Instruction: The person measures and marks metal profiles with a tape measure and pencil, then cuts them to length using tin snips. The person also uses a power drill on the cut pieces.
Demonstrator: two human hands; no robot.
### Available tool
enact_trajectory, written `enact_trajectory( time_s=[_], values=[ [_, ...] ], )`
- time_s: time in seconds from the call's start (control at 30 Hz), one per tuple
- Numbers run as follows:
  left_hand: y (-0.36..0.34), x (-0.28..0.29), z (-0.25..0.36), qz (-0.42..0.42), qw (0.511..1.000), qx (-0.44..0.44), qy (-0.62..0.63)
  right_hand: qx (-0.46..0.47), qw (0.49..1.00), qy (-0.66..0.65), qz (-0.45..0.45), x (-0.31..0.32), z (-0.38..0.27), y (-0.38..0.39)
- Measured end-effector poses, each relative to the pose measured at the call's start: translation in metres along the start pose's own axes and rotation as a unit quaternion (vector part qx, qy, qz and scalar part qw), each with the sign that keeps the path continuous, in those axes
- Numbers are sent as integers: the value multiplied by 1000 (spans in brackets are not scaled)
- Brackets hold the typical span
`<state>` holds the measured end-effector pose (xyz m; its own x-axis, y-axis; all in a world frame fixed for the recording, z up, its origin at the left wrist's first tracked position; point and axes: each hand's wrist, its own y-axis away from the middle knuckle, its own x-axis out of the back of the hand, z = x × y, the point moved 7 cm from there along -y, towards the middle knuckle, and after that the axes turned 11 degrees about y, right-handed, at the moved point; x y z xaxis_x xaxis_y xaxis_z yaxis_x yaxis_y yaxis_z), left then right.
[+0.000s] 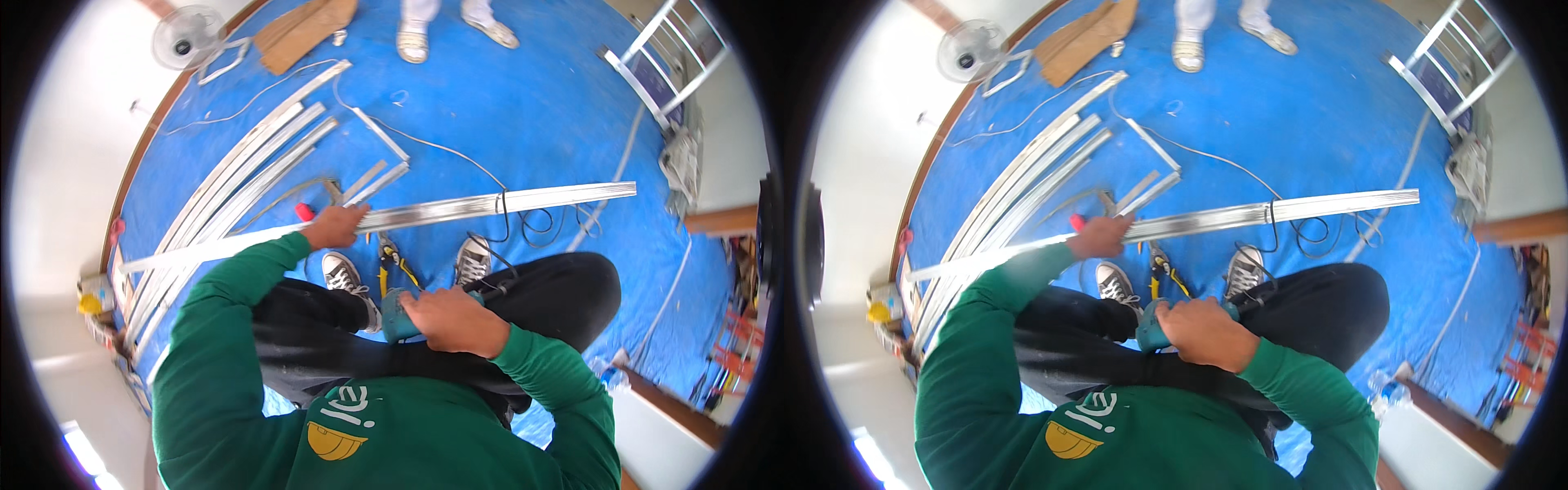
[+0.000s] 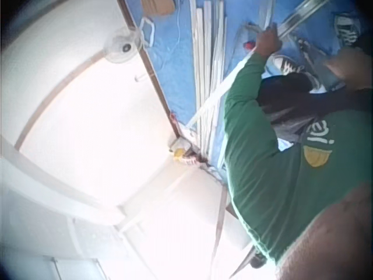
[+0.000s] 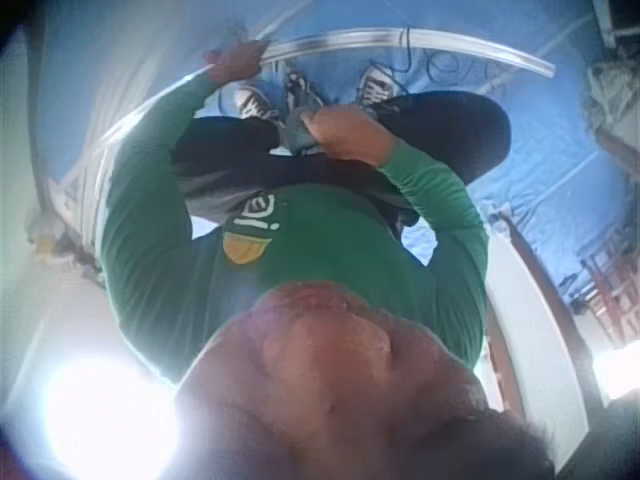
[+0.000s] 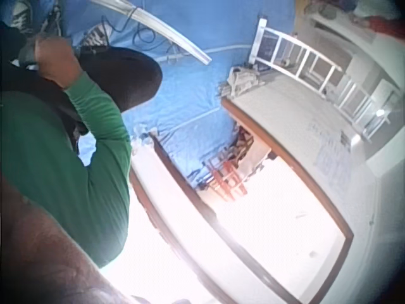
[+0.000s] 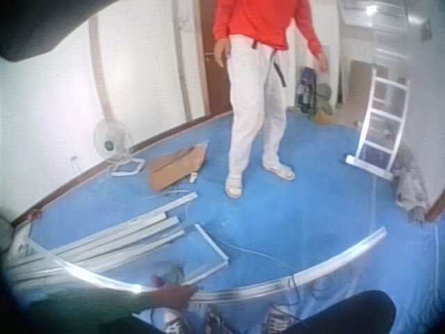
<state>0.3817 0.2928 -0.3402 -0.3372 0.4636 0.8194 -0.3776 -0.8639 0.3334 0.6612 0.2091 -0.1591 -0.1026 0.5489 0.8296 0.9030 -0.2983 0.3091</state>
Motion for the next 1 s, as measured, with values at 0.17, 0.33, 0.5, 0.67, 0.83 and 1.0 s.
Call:
enact_trajectory(
  time_s=[0.17,0.33,0.5,0.67,0.83,1.0],
  values=[
    [127,123,-98,61,991,104,-59,-11,1000,-5,-11,11,9,-1],
    [277,174,-160,180,956,202,-116,-66,991,-94,68,35,35,-4],
    [406,140,-180,288,921,235,-120,-155,935,-259,188,63,69,-4],
    [513,74,-233,292,870,384,-104,-203,776,-541,251,76,97,12],
    [567,9,-261,365,828,416,-96,-194,736,-567,314,101,106,47],
    [572,-40,-264,404,817,406,-70,-184,717,-534,409,145,113,109]
  ],
)
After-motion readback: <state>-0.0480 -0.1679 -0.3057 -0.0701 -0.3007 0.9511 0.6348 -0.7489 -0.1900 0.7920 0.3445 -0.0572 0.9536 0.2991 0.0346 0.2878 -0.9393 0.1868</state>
